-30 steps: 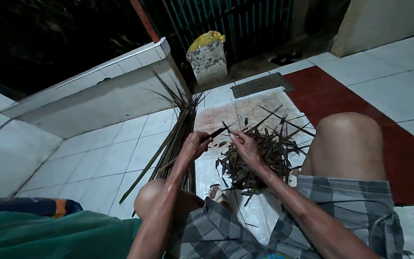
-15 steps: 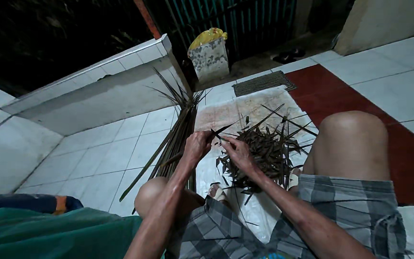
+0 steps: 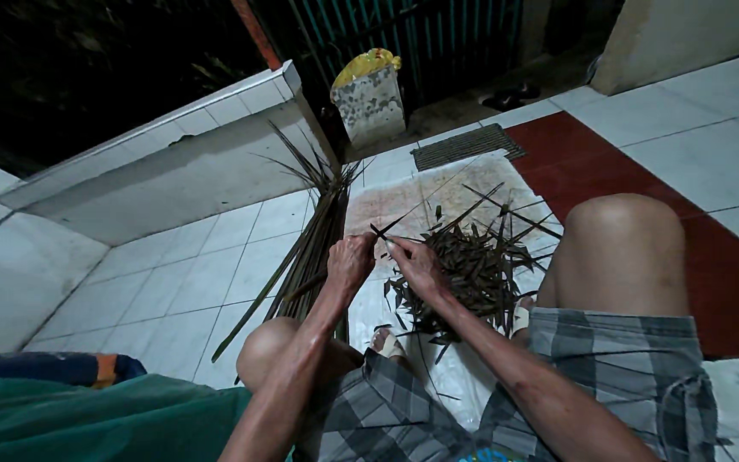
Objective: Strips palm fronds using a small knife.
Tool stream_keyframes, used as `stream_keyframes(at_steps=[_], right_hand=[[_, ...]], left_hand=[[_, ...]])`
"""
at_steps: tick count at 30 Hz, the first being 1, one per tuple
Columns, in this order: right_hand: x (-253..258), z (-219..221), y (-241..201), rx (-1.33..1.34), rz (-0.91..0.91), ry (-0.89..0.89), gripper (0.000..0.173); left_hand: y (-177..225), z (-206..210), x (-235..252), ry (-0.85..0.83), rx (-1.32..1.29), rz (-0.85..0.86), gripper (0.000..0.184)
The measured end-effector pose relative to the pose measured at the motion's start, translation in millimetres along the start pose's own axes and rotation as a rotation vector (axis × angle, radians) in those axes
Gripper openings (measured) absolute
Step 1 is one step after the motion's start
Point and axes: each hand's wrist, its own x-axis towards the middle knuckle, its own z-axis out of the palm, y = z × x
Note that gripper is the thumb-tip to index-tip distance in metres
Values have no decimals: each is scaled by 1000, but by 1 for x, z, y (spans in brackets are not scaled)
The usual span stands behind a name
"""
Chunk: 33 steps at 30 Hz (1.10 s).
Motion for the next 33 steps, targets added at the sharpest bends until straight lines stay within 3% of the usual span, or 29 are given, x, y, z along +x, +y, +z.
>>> stream_keyframes(at_steps=[33], right_hand=[[18, -1, 36, -14, 30, 142, 34]], left_hand=[[1, -6, -7, -114, -50, 5, 22]])
